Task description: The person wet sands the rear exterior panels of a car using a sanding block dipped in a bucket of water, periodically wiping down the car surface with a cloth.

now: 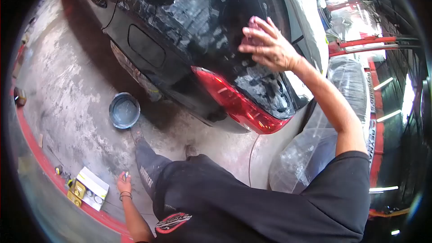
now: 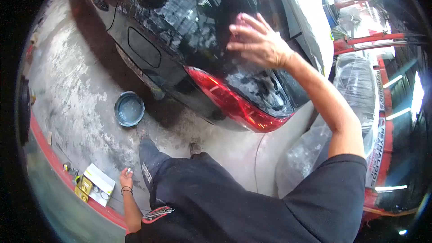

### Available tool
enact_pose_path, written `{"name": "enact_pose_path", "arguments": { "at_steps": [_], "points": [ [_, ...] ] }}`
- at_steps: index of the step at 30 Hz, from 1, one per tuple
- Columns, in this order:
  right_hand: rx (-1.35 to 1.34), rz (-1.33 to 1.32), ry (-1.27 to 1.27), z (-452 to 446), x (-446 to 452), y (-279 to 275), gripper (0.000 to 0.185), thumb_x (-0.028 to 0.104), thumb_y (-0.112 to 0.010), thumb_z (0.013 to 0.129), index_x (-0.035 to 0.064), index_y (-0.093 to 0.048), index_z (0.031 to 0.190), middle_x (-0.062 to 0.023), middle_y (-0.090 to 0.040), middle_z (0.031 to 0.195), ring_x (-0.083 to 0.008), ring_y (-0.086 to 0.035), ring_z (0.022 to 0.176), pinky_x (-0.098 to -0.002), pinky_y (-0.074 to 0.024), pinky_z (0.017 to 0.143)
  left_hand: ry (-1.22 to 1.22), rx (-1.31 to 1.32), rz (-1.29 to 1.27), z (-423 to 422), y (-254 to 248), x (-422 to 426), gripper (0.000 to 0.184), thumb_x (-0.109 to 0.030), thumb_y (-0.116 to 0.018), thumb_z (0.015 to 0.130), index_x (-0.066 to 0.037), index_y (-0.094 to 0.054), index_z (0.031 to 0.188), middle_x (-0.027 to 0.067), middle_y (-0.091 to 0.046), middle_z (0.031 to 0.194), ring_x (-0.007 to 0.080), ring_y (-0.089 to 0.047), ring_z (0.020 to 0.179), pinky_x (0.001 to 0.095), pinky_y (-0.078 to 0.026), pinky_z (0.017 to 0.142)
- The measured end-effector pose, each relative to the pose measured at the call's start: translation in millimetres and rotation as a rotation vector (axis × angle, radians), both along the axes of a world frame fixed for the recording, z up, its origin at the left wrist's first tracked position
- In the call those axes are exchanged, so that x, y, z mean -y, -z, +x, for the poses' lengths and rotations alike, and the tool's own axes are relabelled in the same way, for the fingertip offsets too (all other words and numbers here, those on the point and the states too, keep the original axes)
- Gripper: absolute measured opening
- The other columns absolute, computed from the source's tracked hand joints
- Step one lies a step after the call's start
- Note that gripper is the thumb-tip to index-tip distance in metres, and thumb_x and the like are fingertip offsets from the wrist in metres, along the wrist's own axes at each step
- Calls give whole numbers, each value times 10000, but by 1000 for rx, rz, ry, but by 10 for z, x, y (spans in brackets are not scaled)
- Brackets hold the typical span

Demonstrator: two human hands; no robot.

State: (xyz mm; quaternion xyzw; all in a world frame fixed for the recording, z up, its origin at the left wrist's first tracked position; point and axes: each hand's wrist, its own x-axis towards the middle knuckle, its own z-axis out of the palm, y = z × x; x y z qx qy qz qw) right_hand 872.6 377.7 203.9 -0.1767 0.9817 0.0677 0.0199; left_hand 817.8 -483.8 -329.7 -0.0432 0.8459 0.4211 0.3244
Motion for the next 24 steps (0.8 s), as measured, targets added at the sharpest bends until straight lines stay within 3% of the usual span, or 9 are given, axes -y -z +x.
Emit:
{"name": "enact_pose_path", "arguments": {
  "at_steps": [4, 6, 8, 10, 13, 15, 16, 19, 24],
  "points": [
    [6, -20, 110, 1339, 231, 364, 589, 359, -774, 1053, 458, -657, 1622, -56, -410, 1854, -447, -270, 1751, -759, -180, 1393, 38, -5, -171, 1152, 40, -19, 478, -172, -944, 929, -24, -778, 1352, 166, -824, 1236, 288, -762, 1171, 417, -579, 1081],
    [-69, -22, 129, 1935, 342, 522, 613, 356, -771, 1051, 420, -636, 1646, -79, -413, 1849, -445, -295, 1741, -705, -186, 1413, 130, 51, -294, 1772, 35, -1, 371, -255, -864, 1009, -90, -779, 1330, 103, -820, 1060, 203, -753, 1004, 387, -605, 944],
    [-116, -40, 181, 2488, 409, 625, 692, 339, -813, 992, 396, -630, 1656, -99, -430, 1826, -450, -325, 1723, -701, -209, 1410, 501, 64, -511, 2244, -314, -130, 511, -388, -808, 1018, -28, -782, 1379, 241, -810, 1337, 432, -756, 1285, 470, -559, 1145],
    [-140, -32, 233, 2950, 493, 729, 738, 334, -838, 952, 389, -629, 1658, -107, -456, 1796, -453, -348, 1708, -703, -225, 1408, 425, 130, -281, 2675, -292, 71, 534, -461, -734, 1043, -57, -799, 1386, 265, -780, 1407, 484, -723, 1340, 503, -550, 1174],
    [-137, 28, 223, 3443, 499, 903, 740, 264, -819, 963, 412, -623, 1661, -61, -488, 1769, -440, -370, 1698, -697, -214, 1417, 311, 381, -374, 2972, -485, 148, 507, -468, -719, 1048, -90, -812, 1372, 256, -777, 1422, 474, -726, 1345, 512, -563, 1163],
    [-140, 250, 155, 3427, 401, 909, 720, 235, -791, 985, 426, -622, 1659, -43, -490, 1772, -424, -371, 1702, -679, -195, 1428, 309, 421, -485, 3057, -828, 71, 500, -478, -707, 1054, -106, -816, 1370, 243, -782, 1418, 465, -727, 1346, 515, -572, 1154],
    [-201, 119, 160, 3304, 441, 929, 716, 207, -773, 980, 434, -637, 1645, -49, -502, 1765, -404, -376, 1705, -666, -179, 1436, 325, 414, -555, 3091, -939, 40, 499, -485, -701, 1057, -113, -817, 1370, 235, -785, 1413, 461, -727, 1347, 516, -577, 1149],
    [-220, 132, 110, 2729, 674, 840, 660, 233, -709, 991, 354, -664, 1638, -54, -472, 1789, -395, -366, 1713, -696, -162, 1429, 495, 285, -496, 3072, -560, 296, 537, -522, -705, 1052, -105, -807, 1375, 209, -808, 1367, 431, -743, 1335, 504, -587, 1142],
    [-75, 74, -166, 1719, 883, 714, 519, 224, -630, 1003, 209, -759, 1505, -36, -593, 1694, -315, -469, 1660, -626, -311, 1407, 60, 200, -416, 3037, -341, 188, 497, -497, -762, 1017, -97, -827, 1304, 195, -812, 1340, 395, -764, 1290, 497, -607, 1104]
  ]
}}
